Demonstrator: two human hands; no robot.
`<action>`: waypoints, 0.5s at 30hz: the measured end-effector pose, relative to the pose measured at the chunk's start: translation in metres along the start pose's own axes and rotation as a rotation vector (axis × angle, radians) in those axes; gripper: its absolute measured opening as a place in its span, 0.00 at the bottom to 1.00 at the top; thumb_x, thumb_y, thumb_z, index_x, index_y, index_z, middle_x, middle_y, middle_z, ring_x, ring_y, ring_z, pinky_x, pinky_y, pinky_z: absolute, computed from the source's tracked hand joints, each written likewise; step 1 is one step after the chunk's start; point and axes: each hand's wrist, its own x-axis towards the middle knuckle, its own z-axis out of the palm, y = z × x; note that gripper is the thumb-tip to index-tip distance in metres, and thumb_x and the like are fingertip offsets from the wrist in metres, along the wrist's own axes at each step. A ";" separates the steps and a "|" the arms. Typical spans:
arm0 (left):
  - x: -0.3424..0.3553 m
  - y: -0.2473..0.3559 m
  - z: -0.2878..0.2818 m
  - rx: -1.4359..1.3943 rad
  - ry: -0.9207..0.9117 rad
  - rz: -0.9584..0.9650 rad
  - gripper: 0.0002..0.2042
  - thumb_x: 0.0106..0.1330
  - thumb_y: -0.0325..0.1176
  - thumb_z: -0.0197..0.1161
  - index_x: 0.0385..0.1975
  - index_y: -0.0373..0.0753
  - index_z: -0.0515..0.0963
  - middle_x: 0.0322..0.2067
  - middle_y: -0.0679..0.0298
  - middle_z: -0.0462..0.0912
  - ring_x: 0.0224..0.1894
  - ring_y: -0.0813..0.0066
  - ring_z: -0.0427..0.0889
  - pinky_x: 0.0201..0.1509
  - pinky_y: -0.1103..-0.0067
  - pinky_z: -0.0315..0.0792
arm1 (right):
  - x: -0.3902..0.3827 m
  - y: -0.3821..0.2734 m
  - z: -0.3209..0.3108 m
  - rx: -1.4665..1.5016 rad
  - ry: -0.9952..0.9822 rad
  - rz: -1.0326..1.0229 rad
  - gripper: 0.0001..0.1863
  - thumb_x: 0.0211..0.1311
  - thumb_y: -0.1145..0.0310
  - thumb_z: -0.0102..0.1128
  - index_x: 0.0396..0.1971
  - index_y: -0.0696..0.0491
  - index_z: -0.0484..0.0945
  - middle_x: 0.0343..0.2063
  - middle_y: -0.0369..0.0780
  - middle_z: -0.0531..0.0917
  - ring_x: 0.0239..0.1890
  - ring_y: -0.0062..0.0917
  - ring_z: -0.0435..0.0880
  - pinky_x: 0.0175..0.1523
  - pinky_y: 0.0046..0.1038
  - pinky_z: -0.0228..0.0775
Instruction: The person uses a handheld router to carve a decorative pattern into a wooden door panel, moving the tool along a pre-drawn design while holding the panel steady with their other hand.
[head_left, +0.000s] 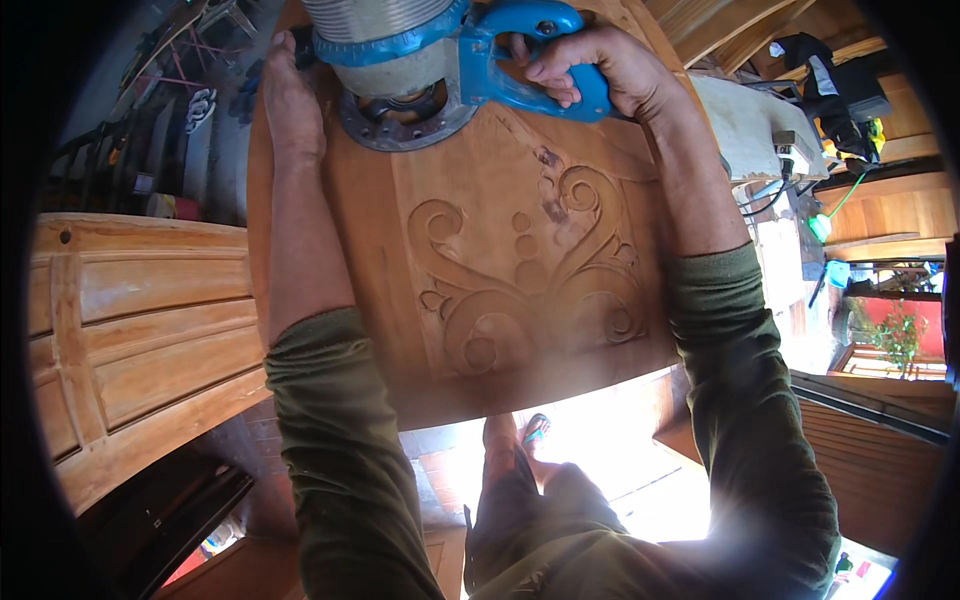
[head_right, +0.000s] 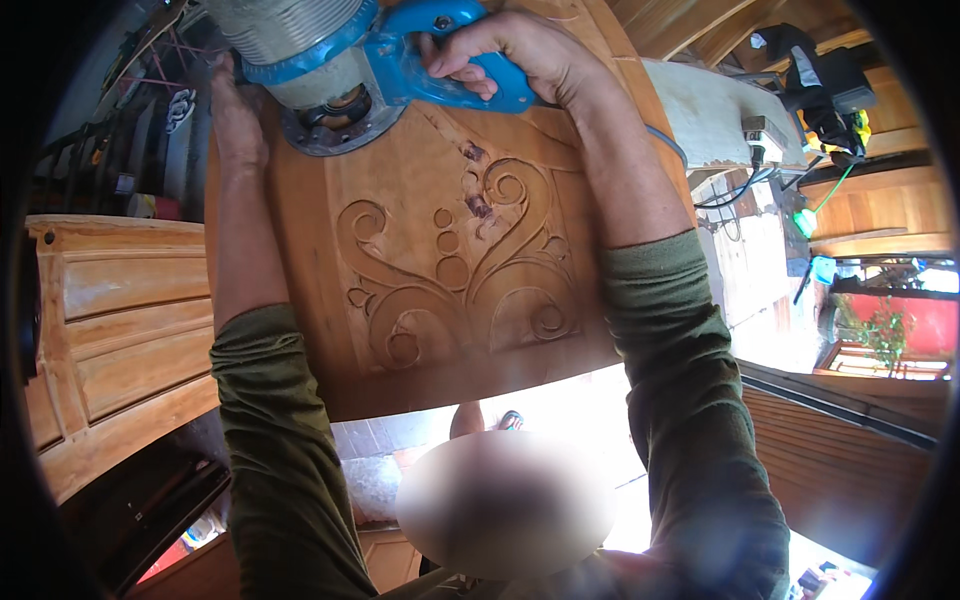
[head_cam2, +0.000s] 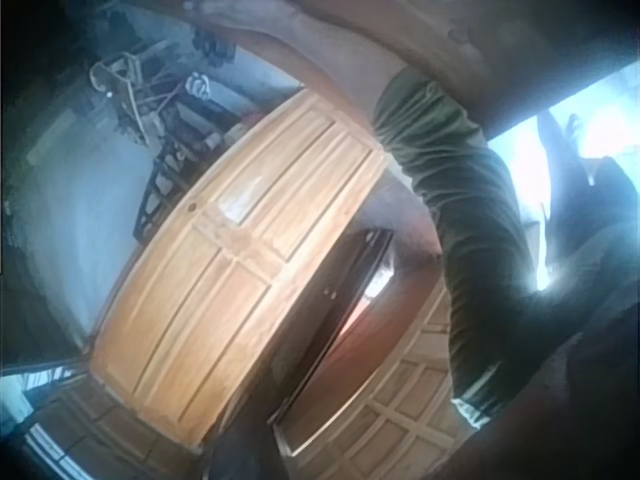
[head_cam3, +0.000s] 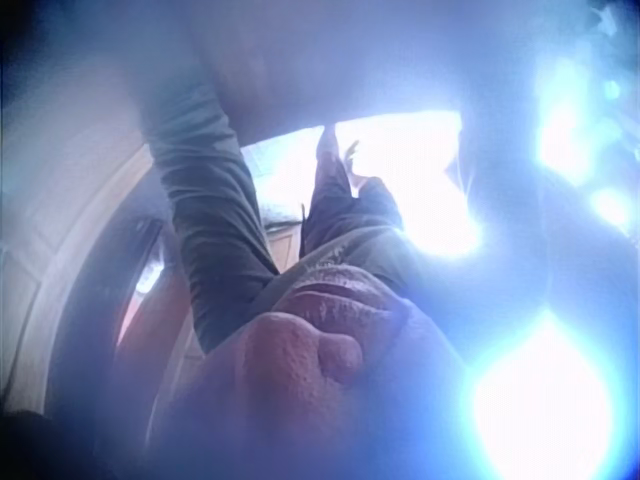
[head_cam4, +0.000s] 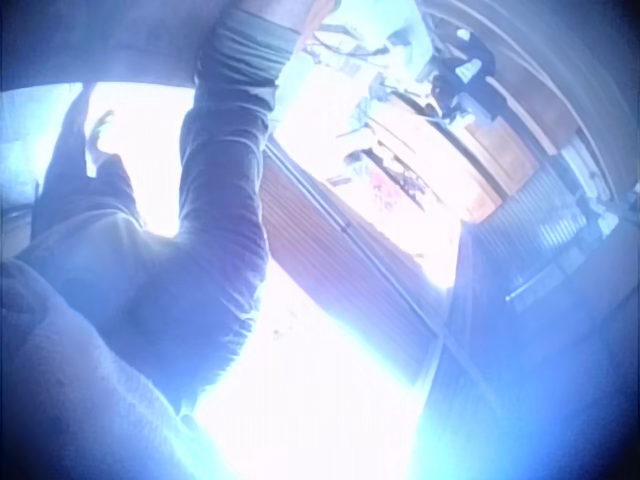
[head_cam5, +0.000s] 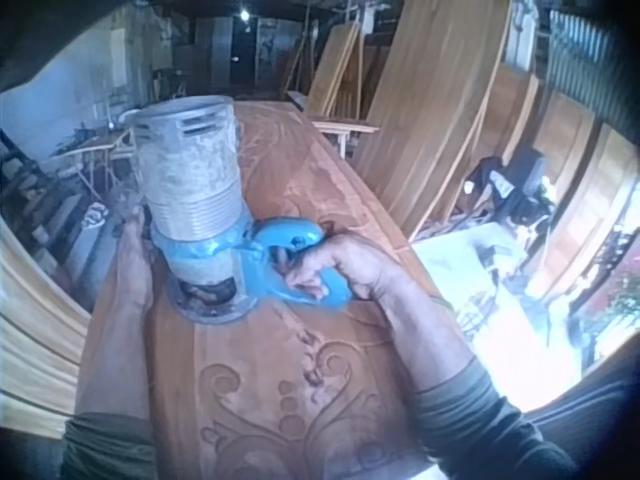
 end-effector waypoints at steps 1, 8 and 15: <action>0.002 -0.003 -0.003 0.026 0.017 0.033 0.32 0.75 0.58 0.51 0.66 0.37 0.71 0.43 0.63 0.78 0.44 0.73 0.72 0.54 0.72 0.65 | 0.000 -0.001 0.001 -0.011 -0.010 -0.009 0.10 0.57 0.67 0.68 0.33 0.56 0.79 0.15 0.32 0.73 0.19 0.15 0.71 0.28 0.18 0.62; -0.012 0.005 0.003 0.045 0.037 0.000 0.35 0.73 0.59 0.52 0.69 0.37 0.69 0.48 0.63 0.76 0.43 0.73 0.70 0.55 0.73 0.64 | -0.010 -0.001 0.008 -0.079 0.029 0.002 0.10 0.56 0.66 0.69 0.32 0.56 0.79 0.15 0.33 0.74 0.19 0.15 0.72 0.29 0.18 0.63; -0.019 0.004 0.000 0.077 0.046 0.106 0.34 0.73 0.57 0.51 0.70 0.37 0.69 0.56 0.62 0.74 0.47 0.72 0.71 0.57 0.71 0.66 | -0.015 -0.001 0.016 -0.052 0.033 -0.034 0.08 0.56 0.66 0.70 0.27 0.53 0.80 0.14 0.31 0.73 0.19 0.15 0.71 0.29 0.18 0.63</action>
